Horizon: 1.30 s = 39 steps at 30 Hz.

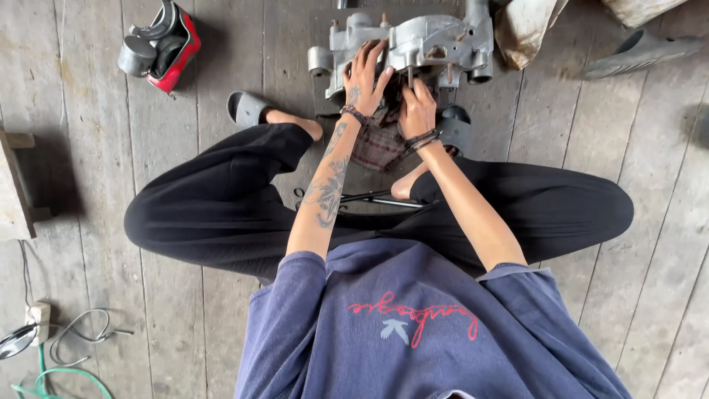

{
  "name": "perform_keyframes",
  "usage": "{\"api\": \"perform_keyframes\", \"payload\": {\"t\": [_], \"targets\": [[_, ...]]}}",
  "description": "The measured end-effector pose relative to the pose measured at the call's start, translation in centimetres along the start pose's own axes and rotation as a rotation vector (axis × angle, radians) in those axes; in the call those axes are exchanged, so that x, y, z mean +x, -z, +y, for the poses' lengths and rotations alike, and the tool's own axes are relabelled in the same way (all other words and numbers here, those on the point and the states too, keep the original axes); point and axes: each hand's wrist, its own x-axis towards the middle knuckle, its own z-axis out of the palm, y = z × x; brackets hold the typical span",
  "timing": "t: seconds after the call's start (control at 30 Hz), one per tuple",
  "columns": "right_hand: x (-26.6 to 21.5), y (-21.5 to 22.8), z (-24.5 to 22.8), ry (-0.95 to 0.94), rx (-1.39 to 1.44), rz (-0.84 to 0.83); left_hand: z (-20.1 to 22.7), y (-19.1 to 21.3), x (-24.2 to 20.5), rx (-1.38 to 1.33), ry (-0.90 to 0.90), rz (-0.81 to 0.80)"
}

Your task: The person sits on the floor and cleans a metallic engine casing using a yellow-handled brush and a dark cloth. They scrub various surfaces of the casing and wipe away debris with the cloth.

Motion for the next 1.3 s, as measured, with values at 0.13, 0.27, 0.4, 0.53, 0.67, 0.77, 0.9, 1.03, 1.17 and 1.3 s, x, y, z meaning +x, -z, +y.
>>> {"api": "perform_keyframes", "payload": {"t": [0.13, 0.27, 0.4, 0.53, 0.67, 0.77, 0.9, 1.03, 1.17, 1.3], "targets": [[-0.1, 1.3, 2.5, 0.125, -0.174, -0.112, -0.1, -0.3, 0.4, -0.002, -0.008, 0.009], [0.1, 3.8, 3.9, 0.232, -0.390, -0.202, -1.0, -0.7, -0.5, 0.010, -0.034, 0.044], [-0.2, 4.3, 5.6, 0.159, -0.472, -0.210, -0.5, 0.5, 0.0, -0.040, 0.000, -0.015], [-1.7, 6.2, 8.5, -0.023, -0.330, -0.167, -0.6, 0.1, 0.1, -0.021, 0.012, -0.018], [-4.0, 8.0, 11.0, -0.233, -0.131, -0.119, -0.7, -0.4, -0.7, 0.010, -0.016, 0.011], [-1.4, 9.6, 8.1, -0.185, 0.001, 0.091, -0.6, -0.1, 0.0, -0.001, -0.029, 0.033], [0.3, 6.7, 7.2, -0.238, -0.015, 0.279, 0.0, 0.5, -0.4, -0.003, -0.036, 0.035], [-3.0, -1.0, 8.4, -0.393, -0.154, 0.030, -0.1, 0.4, -0.2, -0.009, -0.056, 0.053], [-3.5, 1.8, 7.1, -0.275, -0.220, -0.002, -0.2, 0.2, -0.4, -0.025, -0.045, 0.043], [-3.6, 4.6, 6.9, -0.233, -0.130, 0.106, -0.4, 0.0, -0.4, -0.041, -0.046, 0.055]]}}
